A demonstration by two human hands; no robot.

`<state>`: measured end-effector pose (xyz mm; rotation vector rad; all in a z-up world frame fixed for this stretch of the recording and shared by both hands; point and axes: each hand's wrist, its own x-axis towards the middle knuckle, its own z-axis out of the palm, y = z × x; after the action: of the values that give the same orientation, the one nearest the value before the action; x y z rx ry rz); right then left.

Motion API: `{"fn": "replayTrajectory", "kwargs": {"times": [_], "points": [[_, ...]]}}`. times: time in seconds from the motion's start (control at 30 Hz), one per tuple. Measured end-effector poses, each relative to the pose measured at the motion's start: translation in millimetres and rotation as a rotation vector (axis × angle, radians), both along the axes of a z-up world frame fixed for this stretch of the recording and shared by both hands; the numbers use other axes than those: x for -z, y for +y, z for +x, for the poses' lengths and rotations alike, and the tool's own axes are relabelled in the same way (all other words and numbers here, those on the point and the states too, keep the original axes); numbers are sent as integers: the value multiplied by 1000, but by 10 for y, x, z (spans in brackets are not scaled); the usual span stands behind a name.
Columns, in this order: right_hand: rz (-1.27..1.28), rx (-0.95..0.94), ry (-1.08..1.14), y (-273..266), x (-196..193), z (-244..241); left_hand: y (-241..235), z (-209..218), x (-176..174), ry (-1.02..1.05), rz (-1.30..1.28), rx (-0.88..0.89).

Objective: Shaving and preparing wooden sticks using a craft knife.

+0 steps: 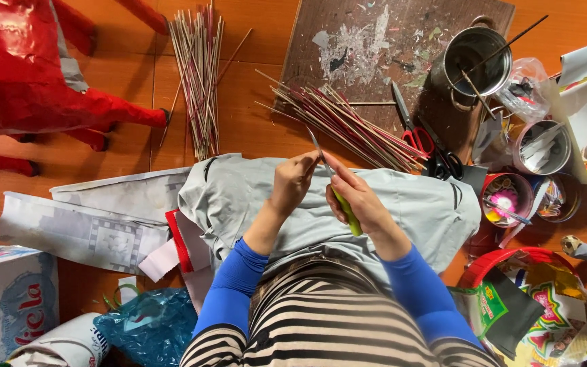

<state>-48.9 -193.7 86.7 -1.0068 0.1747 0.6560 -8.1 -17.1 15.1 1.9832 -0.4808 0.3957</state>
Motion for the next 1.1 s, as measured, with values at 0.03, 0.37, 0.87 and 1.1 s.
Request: {"fn": "replayTrajectory", "kwargs": {"times": [0.03, 0.37, 0.87, 1.1], "points": [[-1, 0, 1, 2, -25, 8, -5, -3, -2, 1, -1, 0], [66, -3, 64, -75, 28, -2, 7, 8, -59, -61, 78, 54], [82, 11, 105, -64, -57, 72, 23, 65, 26, -61, 136, 119], [33, 25, 98, -32, -54, 85, 12, 71, 53, -91, 134, 116]]}}
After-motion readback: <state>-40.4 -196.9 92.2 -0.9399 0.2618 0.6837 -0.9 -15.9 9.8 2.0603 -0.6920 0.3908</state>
